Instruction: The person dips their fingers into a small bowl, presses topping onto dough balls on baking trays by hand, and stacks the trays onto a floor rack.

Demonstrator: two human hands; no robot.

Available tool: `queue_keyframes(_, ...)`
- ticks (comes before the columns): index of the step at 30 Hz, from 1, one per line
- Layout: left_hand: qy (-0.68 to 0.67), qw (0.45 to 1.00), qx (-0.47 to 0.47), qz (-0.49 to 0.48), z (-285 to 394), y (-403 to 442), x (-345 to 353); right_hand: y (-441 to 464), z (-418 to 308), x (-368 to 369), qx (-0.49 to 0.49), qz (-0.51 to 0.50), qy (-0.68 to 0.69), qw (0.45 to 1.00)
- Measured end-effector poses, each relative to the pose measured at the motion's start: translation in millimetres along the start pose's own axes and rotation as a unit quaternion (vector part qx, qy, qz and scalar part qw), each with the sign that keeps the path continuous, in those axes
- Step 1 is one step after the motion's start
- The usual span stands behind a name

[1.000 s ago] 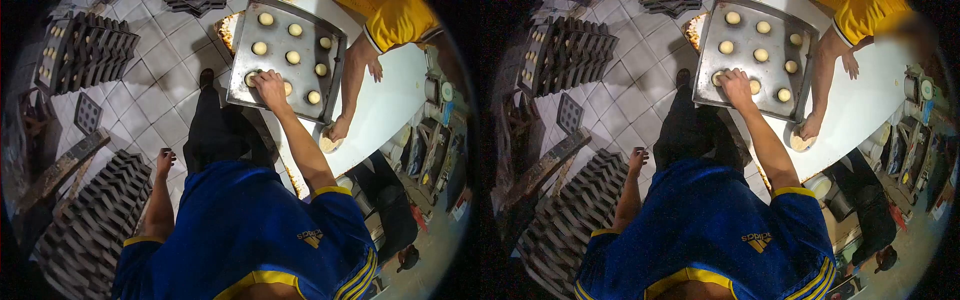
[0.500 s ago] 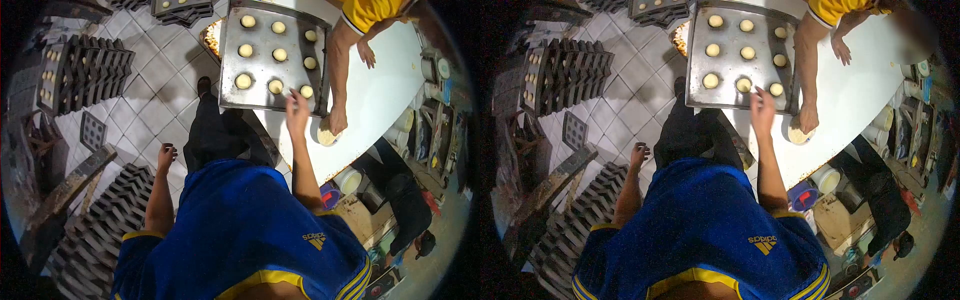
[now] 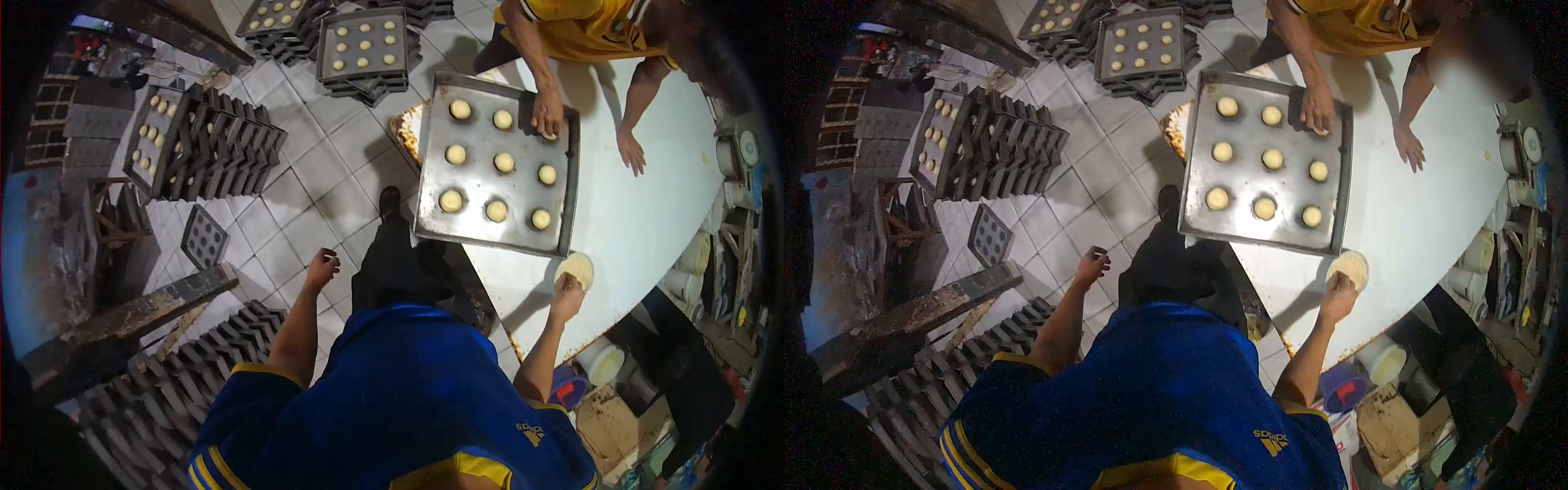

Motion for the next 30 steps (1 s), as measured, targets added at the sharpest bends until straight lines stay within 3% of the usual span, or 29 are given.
queue_keyframes(4, -0.012, 1.0, -0.002, 0.008, -6.7, 0.2, -8.9, 7.1, -6.8, -1.9, -0.015, -0.002, -0.034, 0.999)
queue_keyframes(6, -0.009, 1.0, -0.023, -0.012, -18.7, 1.0, -12.2, 10.4, -2.5, 3.6, 0.036, -0.053, -0.056, 0.996)
queue_keyframes(8, -0.009, 0.999, -0.034, -0.002, -27.4, -2.4, -17.0, 13.6, -6.5, 1.9, 0.012, -0.038, -0.054, 0.998)
queue_keyframes(10, -0.012, 0.998, -0.054, 0.003, -32.7, -7.2, -20.2, 16.2, -2.4, 2.7, 0.067, -0.062, -0.026, 0.995)
queue_keyframes(12, -0.006, 0.998, -0.063, 0.012, -42.0, -9.2, -22.4, 18.2, 26.4, 15.1, 0.067, -0.042, 0.013, 0.997)
queue_keyframes(14, -0.022, 0.997, -0.077, 0.024, -46.4, -10.4, -24.6, 24.9, 73.4, 51.3, 0.21, -0.052, 0.263, 0.94)
queue_keyframes(15, -0.024, 0.996, -0.081, 0.025, -49.4, -9.3, -26.2, 32.0, 48.3, 38.7, 0.188, -0.028, 0.363, 0.912)
queue_keyframes(16, -0.022, 0.996, -0.081, 0.022, -53.0, -9.2, -27.3, 40.5, 23.0, 32.8, 0.187, -0.032, 0.359, 0.914)
queue_keyframes(18, -0.015, 0.996, -0.088, 0.007, -60.1, -9.6, -25.8, 61.1, -26.2, 24.0, 0.092, -0.049, 0.317, 0.943)
queue_keyframes(20, -0.035, 0.995, -0.087, 0.017, -65.1, -3.6, -25.0, 66.3, -141.8, -4.6, 0.117, -0.121, 0.329, 0.929)
queue_keyframes(21, -0.033, 0.996, -0.086, 0.011, -69.5, 0.1, -24.1, 69.8, -159.8, 28.8, 0.094, -0.136, 0.425, 0.89)
queue_keyframes(22, -0.054, 0.994, -0.098, 0.008, -69.9, 1.5, -24.4, 73.6, -186.2, 48.6, 0.044, -0.19, 0.384, 0.902)
queue_keyframes(23, -0.052, 0.994, -0.094, 0.004, -70.7, 3.5, -25.3, 74.6, -232.0, 54.5, -0.039, -0.167, 0.36, 0.917)
queue_keyframes(24, -0.051, 0.995, -0.09, 0.003, -72.1, 4.6, -28.0, 74.6, -276.5, 55.5, -0.081, -0.199, 0.386, 0.897)
queue_keyframes(27, -0.068, 0.993, -0.092, 0.01, -72.4, 1.8, -39.5, 74.7, -358.0, 73.6, -0.121, -0.205, 0.357, 0.903)
queue_keyframes(28, -0.068, 0.993, -0.095, 0.008, -68.6, -3.1, -43.5, 77.5, -367.7, 100.6, -0.23, -0.141, 0.314, 0.91)
queue_keyframes(30, -0.051, 0.994, -0.098, 0.027, -67.0, -10.6, -54.3, 74.3, -390.1, 117.6, -0.285, -0.077, 0.257, 0.92)
Point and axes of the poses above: each hand's wrist, its own y-axis towards the middle knuckle, its own x-axis out of the palm, z = x × y, the point moved 5 cm from there along y, towards the middle knuckle, and after that the axes turned 5 degrees about z, right-handed, at the moved point
